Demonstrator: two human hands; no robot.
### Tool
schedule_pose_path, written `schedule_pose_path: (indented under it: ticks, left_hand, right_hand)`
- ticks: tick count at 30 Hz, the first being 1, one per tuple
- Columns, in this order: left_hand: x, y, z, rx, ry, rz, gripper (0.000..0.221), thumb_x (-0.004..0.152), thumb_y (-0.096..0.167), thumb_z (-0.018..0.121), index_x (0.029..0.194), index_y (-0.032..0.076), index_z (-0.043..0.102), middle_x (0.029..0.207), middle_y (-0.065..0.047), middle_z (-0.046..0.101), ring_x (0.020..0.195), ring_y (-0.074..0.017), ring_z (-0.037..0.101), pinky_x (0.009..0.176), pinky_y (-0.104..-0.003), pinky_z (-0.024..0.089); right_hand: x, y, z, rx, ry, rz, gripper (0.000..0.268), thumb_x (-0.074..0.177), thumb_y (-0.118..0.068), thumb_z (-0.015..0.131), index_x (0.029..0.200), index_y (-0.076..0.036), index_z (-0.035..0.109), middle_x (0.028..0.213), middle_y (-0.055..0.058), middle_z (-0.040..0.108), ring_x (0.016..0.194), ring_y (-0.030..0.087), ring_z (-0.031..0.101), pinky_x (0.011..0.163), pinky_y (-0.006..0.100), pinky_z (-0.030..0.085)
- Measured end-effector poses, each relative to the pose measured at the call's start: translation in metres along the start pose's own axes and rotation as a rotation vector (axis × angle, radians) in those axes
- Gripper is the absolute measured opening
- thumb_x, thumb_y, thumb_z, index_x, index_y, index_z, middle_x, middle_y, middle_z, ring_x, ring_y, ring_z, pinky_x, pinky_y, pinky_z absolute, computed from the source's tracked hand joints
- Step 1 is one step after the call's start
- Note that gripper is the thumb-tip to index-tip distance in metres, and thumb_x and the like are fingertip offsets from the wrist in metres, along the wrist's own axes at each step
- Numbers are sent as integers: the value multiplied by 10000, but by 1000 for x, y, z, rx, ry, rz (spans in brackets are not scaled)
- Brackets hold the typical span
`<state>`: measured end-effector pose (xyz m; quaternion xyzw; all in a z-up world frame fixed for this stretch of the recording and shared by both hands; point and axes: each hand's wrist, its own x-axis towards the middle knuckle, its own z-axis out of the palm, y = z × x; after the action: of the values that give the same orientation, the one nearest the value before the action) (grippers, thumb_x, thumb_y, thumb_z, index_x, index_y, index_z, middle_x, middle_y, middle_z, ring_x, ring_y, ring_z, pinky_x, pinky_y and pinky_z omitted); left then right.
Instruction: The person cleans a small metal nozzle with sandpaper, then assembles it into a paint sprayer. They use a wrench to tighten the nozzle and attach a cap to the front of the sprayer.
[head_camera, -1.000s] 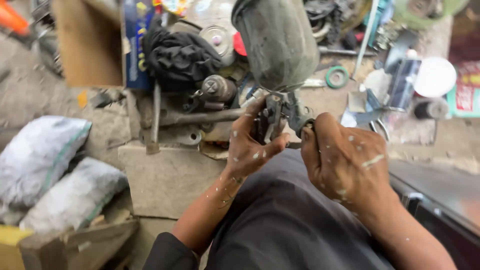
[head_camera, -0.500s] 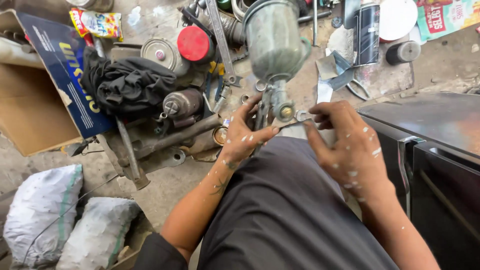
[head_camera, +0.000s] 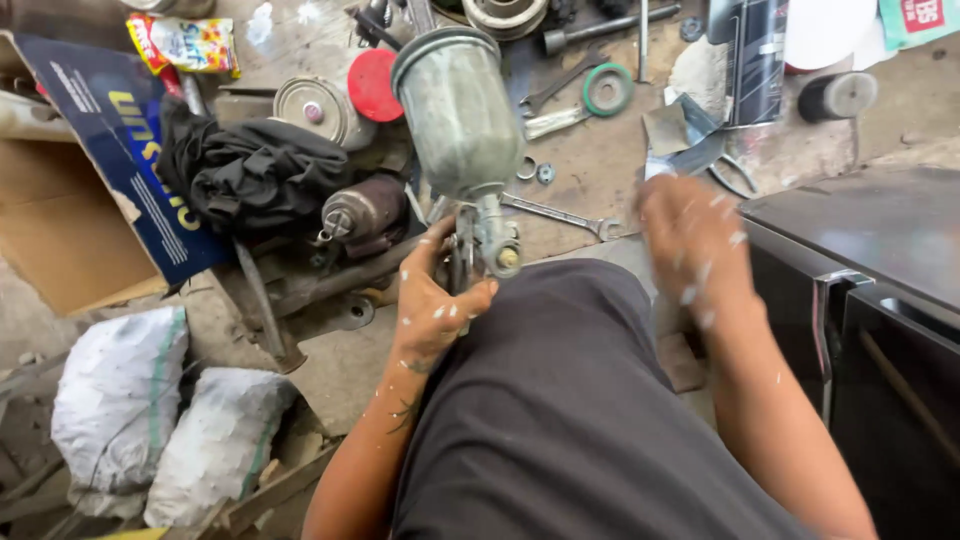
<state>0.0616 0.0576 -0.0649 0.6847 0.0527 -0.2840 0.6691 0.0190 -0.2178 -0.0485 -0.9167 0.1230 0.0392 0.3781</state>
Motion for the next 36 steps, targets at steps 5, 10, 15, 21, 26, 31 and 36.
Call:
schedule_pose_path:
  ticks: [5,10,15,21,26,31,36]
  left_hand:
    - [7,-10,-1,-171,4,-43,856,617,80,764,1425,-36,507,1258,-203,650,1099,-266,609,989,-351,482]
    - [7,0,4,-312,-93,-98,808,673,52,813,1419,22,504,1258,-172,635,1059,-229,607,898,-311,495]
    - [6,7,7,-317,-100,-97,877,641,89,829,1428,11,450,1225,-140,654,972,-180,580,815,-276,509]
    - [1,14,2,-258,-41,-25,905,625,198,835,1418,-13,453,1186,-163,630,1052,-238,605,971,-355,483]
    - [-3,10,-3,-146,-28,42,889,638,245,863,1399,-3,476,1227,-188,649,1109,-280,636,1019,-395,493]
    - [-6,0,-3,-366,-2,105,765,681,105,950,1338,33,564,904,-105,616,768,-163,649,636,-317,610]
    - [-17,15,-9,-275,-110,13,744,759,33,809,1423,-32,481,977,-84,643,872,-164,614,829,-294,539]
  right_hand:
    - [-20,221,55,-436,135,139,563,891,-73,729,1392,79,524,1191,303,517,965,497,562,785,567,504]
    - [-29,256,69,-579,121,87,424,920,-138,801,1305,2,695,1165,222,618,1019,404,586,885,489,413]
    - [-25,255,69,-512,140,73,217,830,-26,706,1028,14,626,996,215,633,824,404,616,770,471,532]
    - [-15,236,60,-336,-81,269,170,852,-88,652,942,53,625,967,251,652,854,412,595,803,468,493]
    - [-17,234,93,-385,-130,223,351,889,-174,775,1156,4,633,1099,260,588,888,456,618,809,523,519]
    - [-20,270,120,-408,-47,316,158,870,-173,680,884,-62,569,950,202,581,960,503,664,891,554,537]
    - [-26,240,98,-177,316,101,117,845,-39,567,886,43,494,893,207,489,767,342,438,708,457,410]
